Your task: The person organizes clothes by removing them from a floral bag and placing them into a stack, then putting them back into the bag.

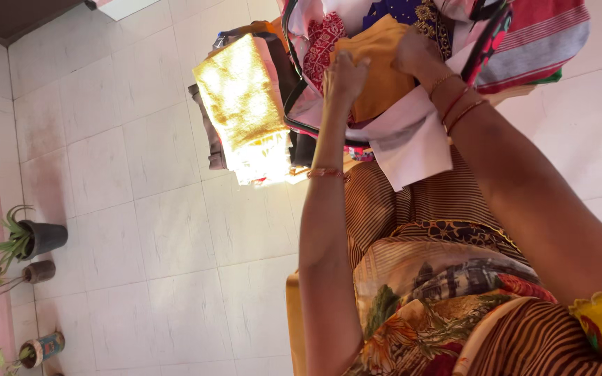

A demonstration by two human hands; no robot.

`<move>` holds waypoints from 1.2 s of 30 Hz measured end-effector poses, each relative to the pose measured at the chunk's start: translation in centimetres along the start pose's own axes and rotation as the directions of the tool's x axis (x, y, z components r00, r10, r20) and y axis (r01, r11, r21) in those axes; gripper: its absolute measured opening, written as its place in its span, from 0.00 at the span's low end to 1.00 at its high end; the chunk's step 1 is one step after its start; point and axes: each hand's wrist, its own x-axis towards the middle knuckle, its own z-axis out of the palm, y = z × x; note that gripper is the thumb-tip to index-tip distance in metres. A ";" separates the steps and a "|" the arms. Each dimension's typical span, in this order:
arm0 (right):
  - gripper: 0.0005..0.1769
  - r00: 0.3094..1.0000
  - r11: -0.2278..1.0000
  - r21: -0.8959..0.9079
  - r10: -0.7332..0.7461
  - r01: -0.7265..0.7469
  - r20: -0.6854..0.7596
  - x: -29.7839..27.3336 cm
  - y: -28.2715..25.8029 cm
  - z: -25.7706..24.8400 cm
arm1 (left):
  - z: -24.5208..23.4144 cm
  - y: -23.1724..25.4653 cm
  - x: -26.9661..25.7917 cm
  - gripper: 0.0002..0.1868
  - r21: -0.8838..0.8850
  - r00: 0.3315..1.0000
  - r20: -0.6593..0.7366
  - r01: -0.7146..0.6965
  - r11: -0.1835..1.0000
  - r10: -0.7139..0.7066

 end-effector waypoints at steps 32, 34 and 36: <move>0.16 0.934 0.008 1.000 -0.357 -0.003 0.005 -6.2 -2.8 -6.9 | -0.5 0.2 -2.2 0.28 -0.838 0.998 0.010 -0.028 0.545 0.066; 0.13 0.929 0.041 0.996 -0.367 0.075 -0.055 -7.9 -4.3 -10.7 | -3.9 3.1 -4.2 0.31 -0.881 0.975 -0.148 -0.206 0.427 0.166; 0.14 0.919 0.019 0.992 -0.380 0.122 -0.106 -10.5 -5.9 -15.4 | -7.2 6.4 -6.2 0.35 -0.877 0.919 -0.330 -0.382 0.290 0.215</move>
